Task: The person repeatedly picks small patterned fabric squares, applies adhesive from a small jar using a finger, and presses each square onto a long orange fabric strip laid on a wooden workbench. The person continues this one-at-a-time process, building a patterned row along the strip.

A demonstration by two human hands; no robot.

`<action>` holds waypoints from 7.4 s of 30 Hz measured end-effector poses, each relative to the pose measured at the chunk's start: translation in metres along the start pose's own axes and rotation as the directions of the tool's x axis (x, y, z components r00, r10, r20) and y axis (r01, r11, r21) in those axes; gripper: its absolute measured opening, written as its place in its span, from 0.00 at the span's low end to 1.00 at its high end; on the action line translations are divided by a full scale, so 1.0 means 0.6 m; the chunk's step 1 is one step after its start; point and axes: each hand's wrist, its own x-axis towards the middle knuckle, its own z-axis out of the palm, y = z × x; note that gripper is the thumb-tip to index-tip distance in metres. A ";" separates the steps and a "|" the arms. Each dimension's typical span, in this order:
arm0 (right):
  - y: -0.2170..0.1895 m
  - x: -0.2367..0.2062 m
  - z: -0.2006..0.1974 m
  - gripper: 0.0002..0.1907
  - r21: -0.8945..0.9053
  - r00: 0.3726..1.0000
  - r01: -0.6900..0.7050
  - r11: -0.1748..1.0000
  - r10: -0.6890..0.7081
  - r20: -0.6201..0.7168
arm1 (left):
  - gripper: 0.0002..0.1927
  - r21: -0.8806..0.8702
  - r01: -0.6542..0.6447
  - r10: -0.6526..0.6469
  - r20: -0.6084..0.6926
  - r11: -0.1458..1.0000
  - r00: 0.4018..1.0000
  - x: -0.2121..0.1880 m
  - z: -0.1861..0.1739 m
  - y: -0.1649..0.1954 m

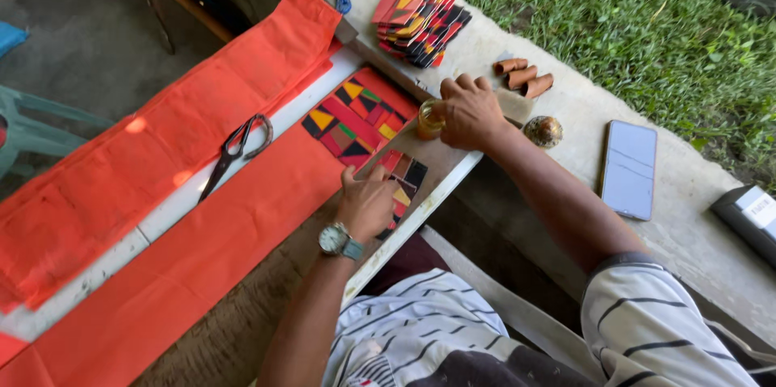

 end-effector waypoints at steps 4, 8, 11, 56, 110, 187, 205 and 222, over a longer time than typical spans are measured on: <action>0.004 0.000 0.014 0.21 0.110 0.998 0.030 0.993 -0.023 -0.065 | 0.23 -0.141 0.022 -0.014 0.058 0.990 0.998 -0.014 0.012 -0.028; 0.006 -0.013 -0.021 0.22 0.205 0.998 0.010 0.979 0.005 -0.068 | 0.24 -0.144 0.046 -0.039 0.048 0.989 0.998 -0.005 0.021 -0.024; 0.018 -0.078 -0.060 0.18 0.605 0.945 0.282 0.745 -0.108 -0.308 | 0.28 -0.165 0.073 -0.060 0.084 0.984 0.995 -0.003 0.014 -0.026; -0.184 -0.227 0.027 0.37 0.252 0.918 0.234 0.939 -0.299 0.261 | 0.30 -0.149 0.073 -0.049 0.158 0.986 0.986 0.008 0.011 -0.029; -0.107 -0.172 0.026 0.50 0.764 0.853 -0.204 0.612 -0.271 0.445 | 0.12 -0.116 0.089 -0.097 -0.067 0.989 0.993 -0.018 0.033 -0.037; -0.199 0.024 0.109 0.69 0.722 0.993 0.035 0.692 0.056 -0.101 | 0.22 -0.823 0.370 -0.847 -0.229 0.432 0.479 -0.031 -0.044 -0.242; -0.200 0.025 0.101 0.68 0.690 0.992 0.016 0.724 0.072 -0.099 | 0.43 -0.511 0.419 -0.634 -0.376 0.750 0.676 -0.068 -0.002 -0.260; -0.188 0.055 0.121 0.46 0.915 0.975 0.073 0.397 0.165 -0.149 | 0.41 -0.108 0.583 -0.582 -0.333 0.805 0.741 -0.071 0.014 -0.236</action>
